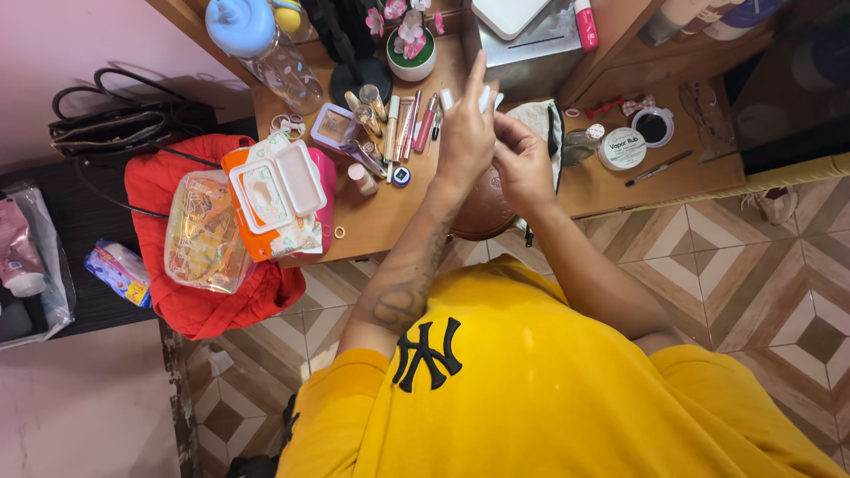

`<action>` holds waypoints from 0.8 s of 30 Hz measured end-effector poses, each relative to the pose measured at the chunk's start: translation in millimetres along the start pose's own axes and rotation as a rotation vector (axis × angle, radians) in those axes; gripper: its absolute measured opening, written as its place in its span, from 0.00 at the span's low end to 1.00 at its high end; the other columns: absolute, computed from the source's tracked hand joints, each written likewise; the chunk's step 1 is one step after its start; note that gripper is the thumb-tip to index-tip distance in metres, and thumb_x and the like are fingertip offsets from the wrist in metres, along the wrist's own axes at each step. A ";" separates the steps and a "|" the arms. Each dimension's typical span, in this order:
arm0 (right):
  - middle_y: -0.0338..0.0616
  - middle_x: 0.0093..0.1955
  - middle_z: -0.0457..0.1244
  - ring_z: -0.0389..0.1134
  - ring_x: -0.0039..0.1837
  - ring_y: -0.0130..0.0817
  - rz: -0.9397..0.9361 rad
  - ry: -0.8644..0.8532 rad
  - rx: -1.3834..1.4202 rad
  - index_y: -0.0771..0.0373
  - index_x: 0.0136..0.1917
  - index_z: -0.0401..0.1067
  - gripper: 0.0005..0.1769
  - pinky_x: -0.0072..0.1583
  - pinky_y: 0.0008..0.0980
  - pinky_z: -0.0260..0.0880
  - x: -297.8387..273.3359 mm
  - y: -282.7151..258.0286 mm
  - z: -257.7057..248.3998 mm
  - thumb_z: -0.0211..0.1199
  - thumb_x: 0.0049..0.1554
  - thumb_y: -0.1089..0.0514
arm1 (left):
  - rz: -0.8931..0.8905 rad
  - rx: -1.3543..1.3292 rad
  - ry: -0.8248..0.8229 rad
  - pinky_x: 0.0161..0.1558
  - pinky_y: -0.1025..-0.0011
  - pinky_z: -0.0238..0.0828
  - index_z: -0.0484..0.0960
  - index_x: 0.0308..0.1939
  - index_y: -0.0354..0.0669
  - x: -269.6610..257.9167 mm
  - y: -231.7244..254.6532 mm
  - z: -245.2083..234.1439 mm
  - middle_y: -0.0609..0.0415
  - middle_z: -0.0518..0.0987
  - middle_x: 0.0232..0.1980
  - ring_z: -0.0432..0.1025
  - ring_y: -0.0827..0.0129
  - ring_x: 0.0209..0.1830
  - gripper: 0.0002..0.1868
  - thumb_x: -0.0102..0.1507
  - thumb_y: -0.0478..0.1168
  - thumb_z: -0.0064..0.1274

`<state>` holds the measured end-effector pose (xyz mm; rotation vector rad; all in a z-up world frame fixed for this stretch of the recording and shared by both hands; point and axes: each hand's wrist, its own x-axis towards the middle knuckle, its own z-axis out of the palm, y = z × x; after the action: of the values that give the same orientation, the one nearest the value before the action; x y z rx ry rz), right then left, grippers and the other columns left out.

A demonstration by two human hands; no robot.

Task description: The person stands at a vanity table and wipes cosmetic tubes and bottles with a tissue, then places the cleaned items one at a time into a small brown pouch. They wipe the pouch, place it into a larger white zippered pouch, and zip the pouch closed.

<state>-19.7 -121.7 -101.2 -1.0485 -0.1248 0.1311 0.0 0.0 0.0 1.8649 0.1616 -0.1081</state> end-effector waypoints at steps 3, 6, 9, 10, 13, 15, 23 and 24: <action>0.43 0.64 0.67 0.69 0.62 0.31 0.171 0.019 0.168 0.67 0.72 0.67 0.20 0.63 0.32 0.72 3.1 -15.6 -0.9 0.59 0.67 0.64 | 0.766 -0.064 0.196 0.77 0.56 0.62 0.73 0.70 0.47 0.8 -34.4 9.9 0.42 0.76 0.68 0.63 0.54 0.77 0.17 0.77 0.41 0.44; 0.44 0.62 0.67 0.71 0.61 0.33 0.309 -0.026 0.342 0.67 0.69 0.68 0.17 0.64 0.33 0.72 1.4 -24.5 5.3 0.58 0.67 0.64 | 0.826 -0.008 0.258 0.64 0.59 0.71 0.82 0.54 0.48 -12.9 -54.5 11.3 0.45 0.78 0.60 0.72 0.53 0.67 0.08 0.74 0.42 0.49; 0.40 0.61 0.67 0.70 0.60 0.29 0.372 -0.089 0.292 0.62 0.68 0.68 0.18 0.62 0.35 0.73 0.4 -35.2 8.2 0.58 0.64 0.64 | 0.723 -0.034 0.130 0.55 0.63 0.77 0.82 0.52 0.44 -3.5 -55.9 -3.5 0.48 0.80 0.52 0.78 0.61 0.53 0.10 0.73 0.43 0.48; 0.41 0.61 0.67 0.70 0.59 0.30 0.376 -0.123 0.281 0.64 0.68 0.68 0.19 0.61 0.36 0.73 -2.4 -37.6 9.6 0.58 0.64 0.64 | 0.491 -0.089 0.094 0.51 0.61 0.75 0.82 0.53 0.43 -0.5 -55.3 -5.9 0.44 0.80 0.49 0.77 0.58 0.48 0.11 0.73 0.43 0.48; 0.45 0.61 0.67 0.70 0.59 0.34 0.366 -0.206 0.264 0.68 0.68 0.68 0.19 0.61 0.37 0.72 -5.3 -42.2 15.2 0.59 0.64 0.65 | 0.042 -0.397 0.009 0.44 0.56 0.71 0.80 0.57 0.39 15.6 -56.7 -7.0 0.33 0.80 0.43 0.74 0.50 0.40 0.14 0.73 0.42 0.47; 0.48 0.60 0.67 0.70 0.59 0.37 0.338 -0.218 0.275 0.72 0.68 0.68 0.17 0.63 0.38 0.72 -6.8 -42.2 18.4 0.60 0.67 0.66 | 0.066 -0.814 -0.016 0.46 0.55 0.69 0.76 0.60 0.33 28.2 -63.0 -2.4 0.27 0.74 0.43 0.71 0.47 0.42 0.16 0.76 0.42 0.46; 0.43 0.57 0.68 0.71 0.57 0.28 0.169 -0.019 0.211 0.69 0.66 0.70 0.17 0.61 0.29 0.74 -3.6 -26.0 23.1 0.62 0.63 0.67 | 0.536 -0.663 0.107 0.76 0.58 0.57 0.68 0.69 0.39 -4.4 -66.9 17.6 0.38 0.70 0.72 0.63 0.53 0.75 0.27 0.79 0.55 0.28; 0.43 0.56 0.68 0.70 0.56 0.27 0.131 -0.003 0.195 0.69 0.66 0.71 0.16 0.60 0.27 0.74 -4.1 -23.0 21.7 0.62 0.64 0.67 | 0.710 -0.215 0.251 0.79 0.57 0.54 0.67 0.70 0.40 -17.0 -63.6 20.5 0.41 0.67 0.74 0.61 0.55 0.78 0.24 0.81 0.52 0.27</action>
<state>-26.2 -115.2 -70.6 -0.8620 -0.0449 0.2581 -27.1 -2.1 -63.3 1.6178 -0.3099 0.6101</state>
